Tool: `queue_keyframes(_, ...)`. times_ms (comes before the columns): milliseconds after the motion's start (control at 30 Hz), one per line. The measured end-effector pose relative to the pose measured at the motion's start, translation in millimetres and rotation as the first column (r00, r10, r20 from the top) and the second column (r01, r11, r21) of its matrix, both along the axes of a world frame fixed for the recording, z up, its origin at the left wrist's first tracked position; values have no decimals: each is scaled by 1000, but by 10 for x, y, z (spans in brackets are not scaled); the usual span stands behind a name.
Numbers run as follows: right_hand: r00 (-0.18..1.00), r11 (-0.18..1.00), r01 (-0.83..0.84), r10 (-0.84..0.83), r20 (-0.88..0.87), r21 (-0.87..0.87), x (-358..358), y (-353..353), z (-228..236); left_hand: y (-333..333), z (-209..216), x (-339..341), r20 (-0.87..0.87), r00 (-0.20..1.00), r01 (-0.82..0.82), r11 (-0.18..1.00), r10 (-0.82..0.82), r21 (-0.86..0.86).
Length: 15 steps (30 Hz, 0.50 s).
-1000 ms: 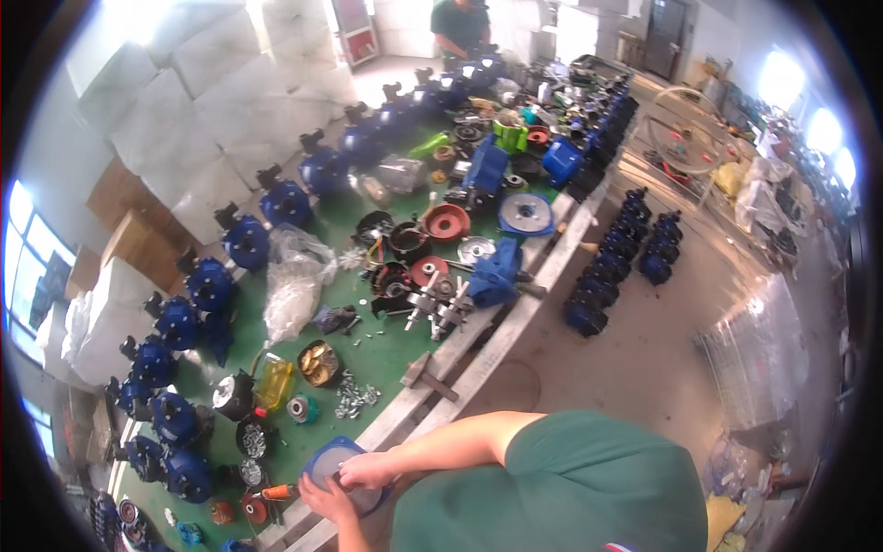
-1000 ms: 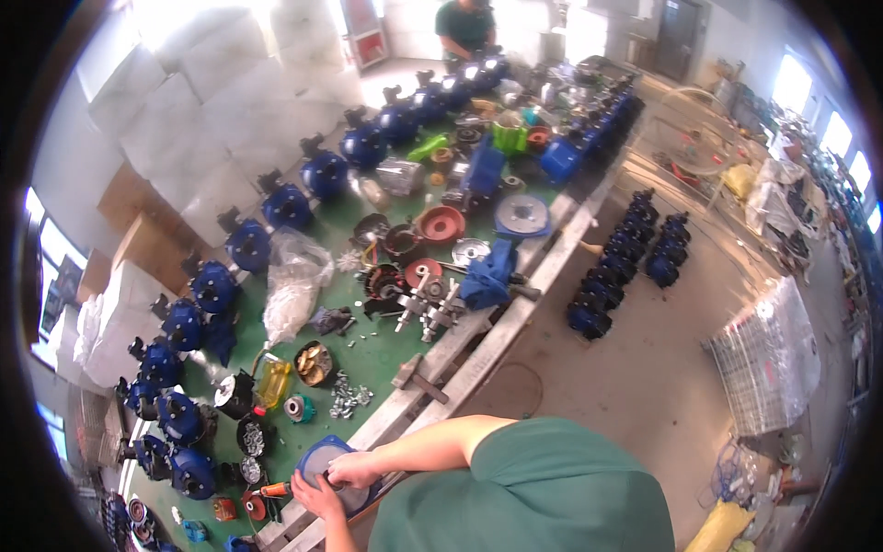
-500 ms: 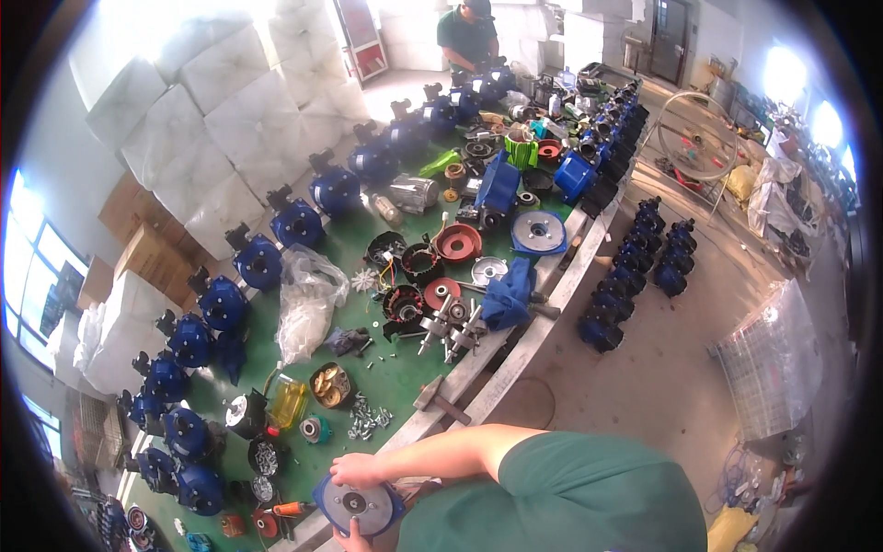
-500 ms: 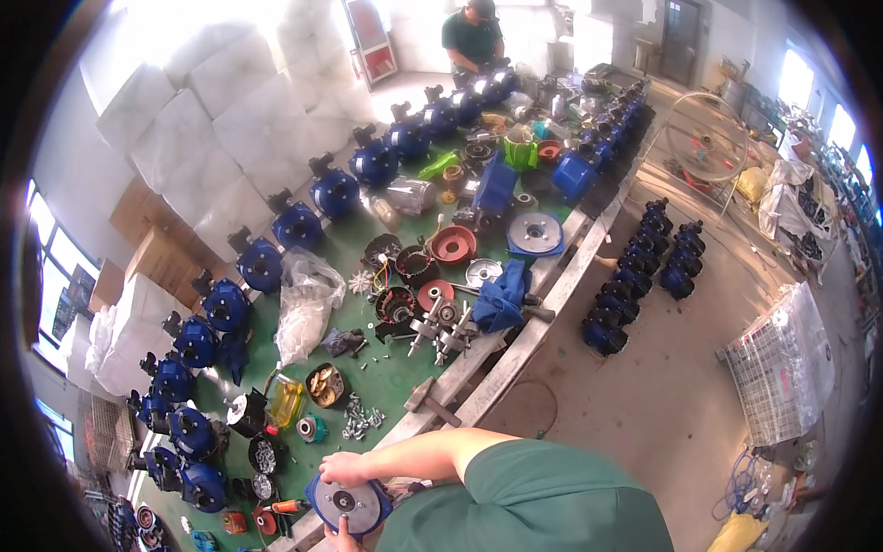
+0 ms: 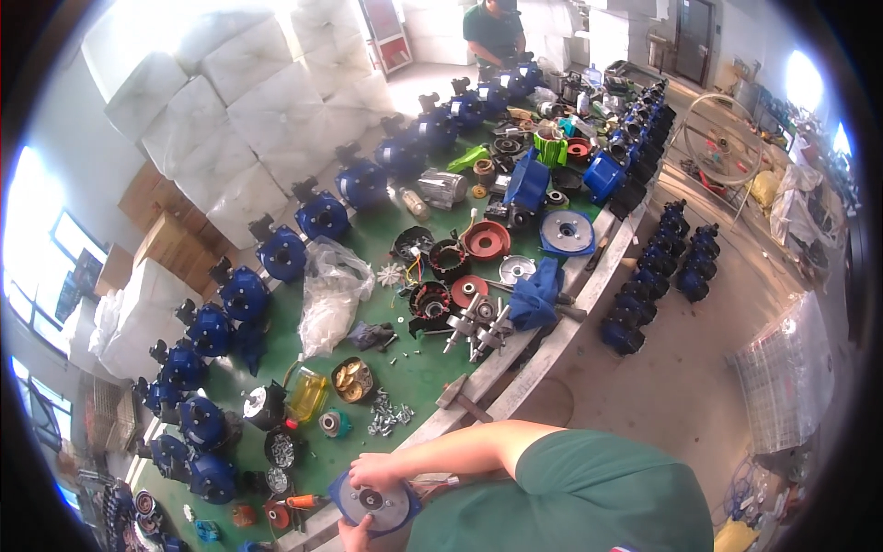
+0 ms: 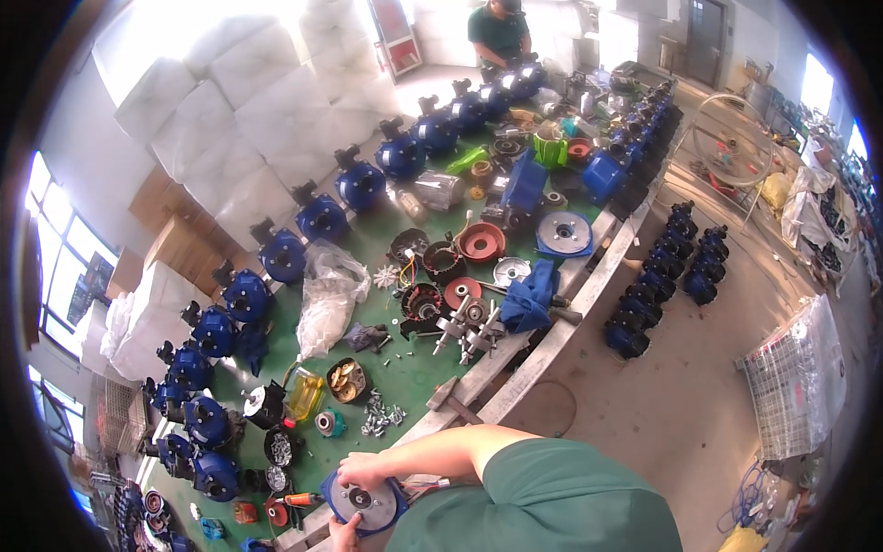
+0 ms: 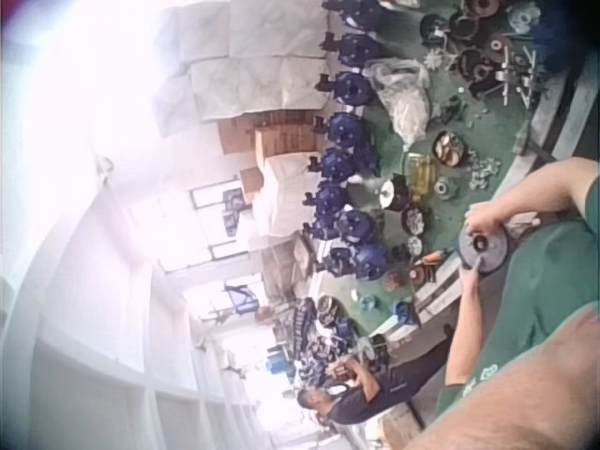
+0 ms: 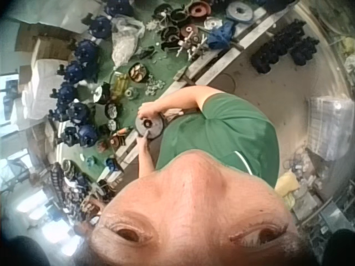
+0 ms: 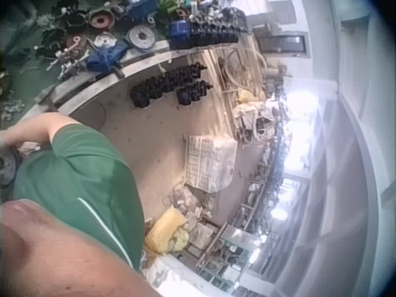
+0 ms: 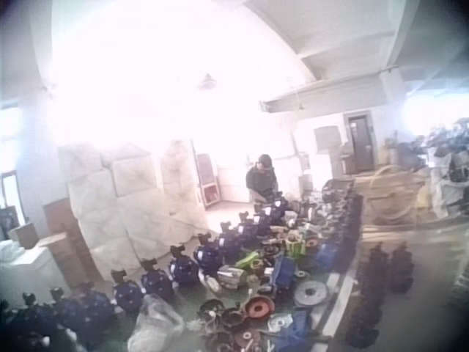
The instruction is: Assembling components of blue water pumps on a production line workshop workbench.
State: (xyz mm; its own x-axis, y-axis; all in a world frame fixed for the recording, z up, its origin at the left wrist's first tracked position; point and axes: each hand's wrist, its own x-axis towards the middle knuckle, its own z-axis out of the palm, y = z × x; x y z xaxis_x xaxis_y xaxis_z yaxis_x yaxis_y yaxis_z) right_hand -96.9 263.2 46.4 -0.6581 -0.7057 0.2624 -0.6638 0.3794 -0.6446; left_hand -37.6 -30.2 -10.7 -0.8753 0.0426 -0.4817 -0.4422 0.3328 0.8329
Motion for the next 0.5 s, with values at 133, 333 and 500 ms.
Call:
queue_keyframes(133,998,1000,0,1,56,-25,-33,7,-63,-58,47,-148,51,975,218,973,-214,-79)
queue_keyframes(333,998,995,-4,10,64,-101,-35,38,-57,204,360,-63,68,997,52,975,-38,-215)
queue_keyframes(500,994,997,23,-15,105,-72,-7,123,-71,206,396,-322,68,969,242,865,-237,-439)
